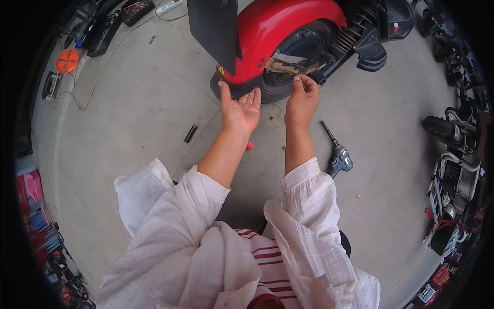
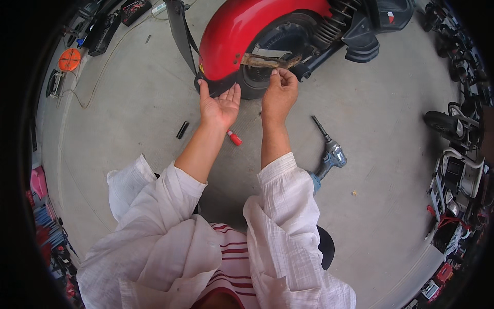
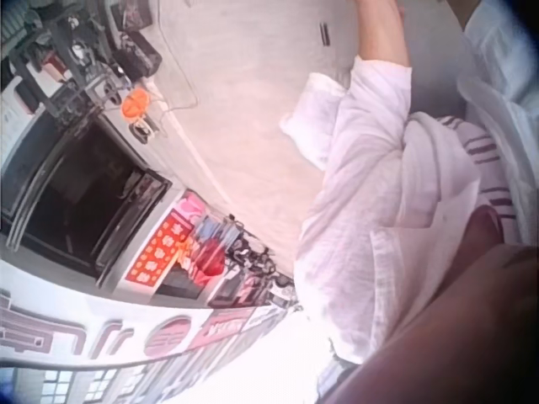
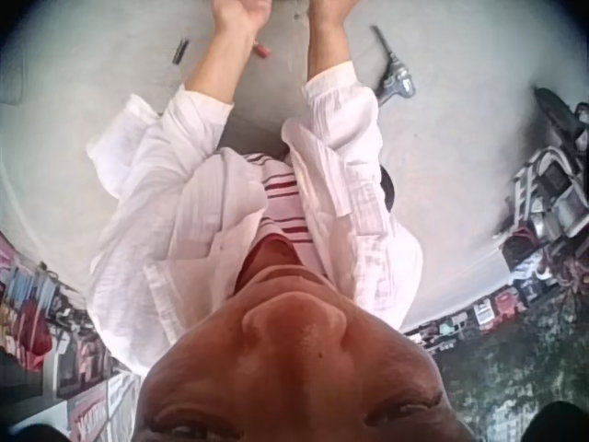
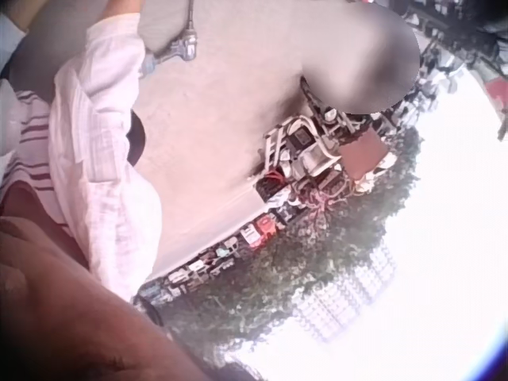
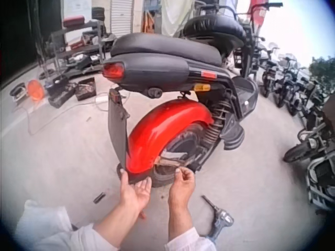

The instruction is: The person aligns and secures a red rear fender onto a red scooter using their hands. They repeatedly adjust the fender's position and tighten fasteners near the wheel area. The person then walks to a nearby tool cart and picks up a red toolbox.

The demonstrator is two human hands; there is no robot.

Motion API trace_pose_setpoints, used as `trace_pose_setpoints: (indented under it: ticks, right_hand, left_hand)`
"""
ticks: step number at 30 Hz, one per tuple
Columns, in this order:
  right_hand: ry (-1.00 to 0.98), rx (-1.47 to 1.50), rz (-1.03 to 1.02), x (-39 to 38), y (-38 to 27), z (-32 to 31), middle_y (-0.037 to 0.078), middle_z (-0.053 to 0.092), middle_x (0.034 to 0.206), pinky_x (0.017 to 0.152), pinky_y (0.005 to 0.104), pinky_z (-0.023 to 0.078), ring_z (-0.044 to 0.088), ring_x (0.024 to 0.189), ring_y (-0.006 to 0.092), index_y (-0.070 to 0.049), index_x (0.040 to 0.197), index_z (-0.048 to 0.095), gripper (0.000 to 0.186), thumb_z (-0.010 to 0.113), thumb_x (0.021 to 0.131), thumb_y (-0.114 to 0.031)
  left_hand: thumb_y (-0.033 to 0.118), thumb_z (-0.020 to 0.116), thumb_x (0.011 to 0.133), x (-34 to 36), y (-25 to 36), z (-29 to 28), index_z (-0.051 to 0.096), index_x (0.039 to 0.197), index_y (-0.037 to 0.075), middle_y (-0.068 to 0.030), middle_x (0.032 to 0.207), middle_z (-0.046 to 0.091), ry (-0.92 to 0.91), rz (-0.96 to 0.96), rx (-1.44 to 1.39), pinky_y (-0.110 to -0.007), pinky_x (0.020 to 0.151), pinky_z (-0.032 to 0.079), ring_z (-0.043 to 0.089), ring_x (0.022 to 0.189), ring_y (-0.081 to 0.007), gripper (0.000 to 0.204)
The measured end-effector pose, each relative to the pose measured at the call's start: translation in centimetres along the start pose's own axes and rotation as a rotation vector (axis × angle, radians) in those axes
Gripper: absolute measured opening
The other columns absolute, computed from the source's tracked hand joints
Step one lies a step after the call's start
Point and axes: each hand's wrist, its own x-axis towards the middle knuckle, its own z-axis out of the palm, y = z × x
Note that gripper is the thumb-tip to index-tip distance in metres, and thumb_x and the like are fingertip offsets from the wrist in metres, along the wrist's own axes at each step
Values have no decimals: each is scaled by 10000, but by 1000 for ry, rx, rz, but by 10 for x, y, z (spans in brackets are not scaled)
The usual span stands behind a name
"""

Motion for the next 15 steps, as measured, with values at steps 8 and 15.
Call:
trace_pose_setpoints:
  ticks: [8, 15]
  right_hand:
    - [-254, -565, -493, 37, -5, -21, 95, 546, 978, 679, 281, 480, 548, 771, 160, -32, 1116, 605, 352, 740, 795, -85]
    - [-423, -656, -582, 31, -23, -7, 124, 514, 1091, 729, 287, 508, 576, 805, 191, -56, 1176, 601, 392, 732, 807, -75]
  left_hand:
    - [486, 733, 795, 3, -9, -7, 455, 1263, 7, -102, 1286, 463, -143, -109, -112, -378, 1054, 410, 459, 1202, -238, 725]
    - [529, 711, 806, 4, -13, -5, 483, 1231, 39, -89, 1237, 482, -149, -100, -99, -348, 952, 452, 477, 1065, -194, 689]
